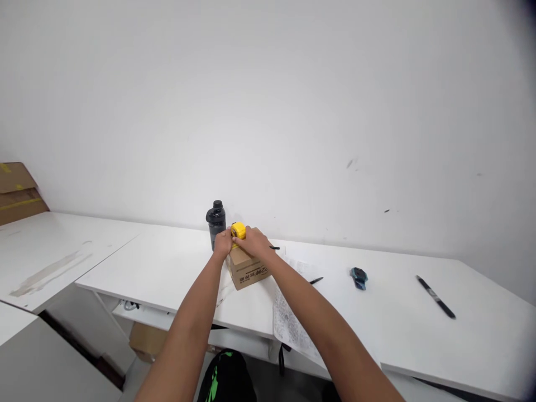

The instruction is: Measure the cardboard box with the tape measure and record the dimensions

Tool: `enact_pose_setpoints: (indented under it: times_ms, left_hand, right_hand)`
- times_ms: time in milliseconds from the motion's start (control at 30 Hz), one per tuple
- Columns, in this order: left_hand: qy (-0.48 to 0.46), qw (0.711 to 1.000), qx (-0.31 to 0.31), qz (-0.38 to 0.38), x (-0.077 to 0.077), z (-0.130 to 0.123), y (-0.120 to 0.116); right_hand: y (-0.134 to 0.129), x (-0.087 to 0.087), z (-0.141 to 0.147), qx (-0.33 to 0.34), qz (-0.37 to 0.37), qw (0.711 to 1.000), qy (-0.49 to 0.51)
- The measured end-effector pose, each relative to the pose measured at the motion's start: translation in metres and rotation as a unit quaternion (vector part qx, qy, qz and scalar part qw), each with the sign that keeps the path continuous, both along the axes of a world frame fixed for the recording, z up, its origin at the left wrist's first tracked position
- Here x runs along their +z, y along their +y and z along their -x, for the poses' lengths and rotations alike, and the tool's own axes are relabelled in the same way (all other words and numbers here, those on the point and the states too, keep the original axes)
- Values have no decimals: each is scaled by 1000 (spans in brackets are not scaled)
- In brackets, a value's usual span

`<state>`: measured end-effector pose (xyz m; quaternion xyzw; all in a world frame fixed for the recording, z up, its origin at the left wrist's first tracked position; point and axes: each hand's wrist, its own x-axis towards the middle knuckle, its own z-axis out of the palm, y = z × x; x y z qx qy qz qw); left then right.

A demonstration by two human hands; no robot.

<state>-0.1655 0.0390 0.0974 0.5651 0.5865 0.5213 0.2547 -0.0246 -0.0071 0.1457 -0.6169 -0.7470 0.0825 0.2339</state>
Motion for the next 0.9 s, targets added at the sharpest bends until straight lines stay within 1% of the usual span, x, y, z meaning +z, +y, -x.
enact_pose_setpoints:
  times_ms: [100,200,267,333,400,467,500,533,567,600,633,667,700,767,800,833,900]
  left_hand:
    - [-32,999,-1,5,0,5,-9]
    - [-59,998,-5,9,0,15,-22]
    - [-74,997,-15,1,-4,27,-36]
    - [-68,997,-26,-19,-16,44,-55]
    - [-38,999,-11,-33,-36,61,-77]
    - [-18,999,48,-16,-58,73,-99]
    - [-23,997,73,4,-66,76,-109]
    - [-39,994,97,18,-70,76,-117]
    - [-68,990,125,18,-71,73,-124]
    - [-103,984,146,18,-68,68,-130]
    - [-141,978,153,15,-63,61,-135]
    - [-177,974,141,14,-56,53,-139]
    - [-206,973,99,11,-47,44,-143]
    - [-250,968,-29,13,-32,27,-152]
    - [-266,960,-82,15,-26,20,-156]
    - [-281,952,-121,21,-21,15,-160]
    - [-311,936,-161,32,-15,11,-164]
  right_hand:
    - [5,5,-8,29,-2,999,18]
    - [-2,8,-12,70,-54,992,89]
    - [-10,11,-8,108,-105,972,181]
    - [-19,17,-1,143,-121,941,282]
    - [-25,23,7,162,-89,914,361]
    - [-28,25,14,174,-38,891,417]
    - [-28,24,17,179,-16,881,438]
    - [-29,21,20,187,4,872,451]
    - [-29,17,22,198,25,867,457]
    - [-29,13,24,211,45,864,454]
    - [-30,8,25,224,63,866,443]
    - [-31,4,26,235,76,870,427]
    - [-32,0,27,244,83,876,408]
    - [-35,-5,25,249,86,886,382]
    - [-37,-6,24,252,87,886,380]
    - [-39,-6,22,259,89,881,386]
    - [-43,-5,16,296,98,860,403]
